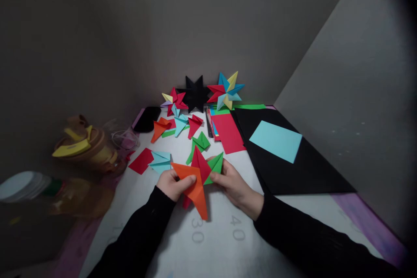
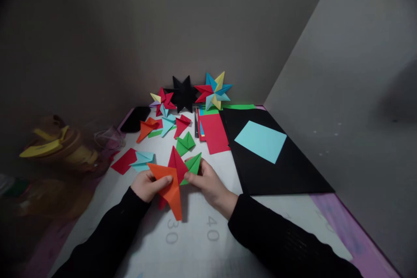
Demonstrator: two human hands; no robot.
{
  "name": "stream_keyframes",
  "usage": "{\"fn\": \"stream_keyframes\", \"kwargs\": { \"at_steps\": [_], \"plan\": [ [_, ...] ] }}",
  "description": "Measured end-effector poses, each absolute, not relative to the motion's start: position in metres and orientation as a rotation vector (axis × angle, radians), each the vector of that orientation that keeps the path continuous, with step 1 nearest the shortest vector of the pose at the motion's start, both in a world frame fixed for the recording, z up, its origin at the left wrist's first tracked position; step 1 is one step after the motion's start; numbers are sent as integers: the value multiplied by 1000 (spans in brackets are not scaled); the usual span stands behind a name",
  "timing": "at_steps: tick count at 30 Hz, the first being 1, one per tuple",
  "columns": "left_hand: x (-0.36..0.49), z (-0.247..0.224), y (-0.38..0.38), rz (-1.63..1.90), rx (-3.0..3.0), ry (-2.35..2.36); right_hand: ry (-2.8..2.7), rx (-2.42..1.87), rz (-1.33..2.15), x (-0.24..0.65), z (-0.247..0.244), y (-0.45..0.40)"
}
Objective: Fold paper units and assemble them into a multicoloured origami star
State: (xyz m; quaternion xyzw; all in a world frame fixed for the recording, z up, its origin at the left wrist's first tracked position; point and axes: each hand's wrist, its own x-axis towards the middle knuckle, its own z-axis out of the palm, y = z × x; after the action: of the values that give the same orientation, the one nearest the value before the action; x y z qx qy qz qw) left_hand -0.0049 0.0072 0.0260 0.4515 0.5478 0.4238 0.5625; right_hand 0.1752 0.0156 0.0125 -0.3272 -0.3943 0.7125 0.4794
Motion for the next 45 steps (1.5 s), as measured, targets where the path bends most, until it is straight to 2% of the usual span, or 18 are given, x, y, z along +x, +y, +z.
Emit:
{"fn": "stream_keyframes", "kwargs": {
  "at_steps": [6, 21, 26, 31, 34, 40, 45],
  "plan": [
    [6, 26, 2, 981, 1285, 1373, -949, -851, 1687, 165, 13, 10],
    [0, 24, 9, 990, 1292, 1467, -879, -911, 1530, 171, 11, 20],
    [-10, 21, 17, 1096, 1272, 1625, -807, -876, 1469, 175, 11, 26],
    [3, 16, 13, 1334, 1086, 1323, -810, -863, 1475, 175, 9, 25],
    [16, 16, 5, 1241, 959, 1201, -849, -857, 1512, 171, 12, 21],
    [9, 23, 6, 1207, 823, 1284, -891, -821, 1614, 169, 15, 16],
    [-13, 27, 16, 1193, 822, 1339, -780, -824, 1486, 181, 12, 27]
  ]
}}
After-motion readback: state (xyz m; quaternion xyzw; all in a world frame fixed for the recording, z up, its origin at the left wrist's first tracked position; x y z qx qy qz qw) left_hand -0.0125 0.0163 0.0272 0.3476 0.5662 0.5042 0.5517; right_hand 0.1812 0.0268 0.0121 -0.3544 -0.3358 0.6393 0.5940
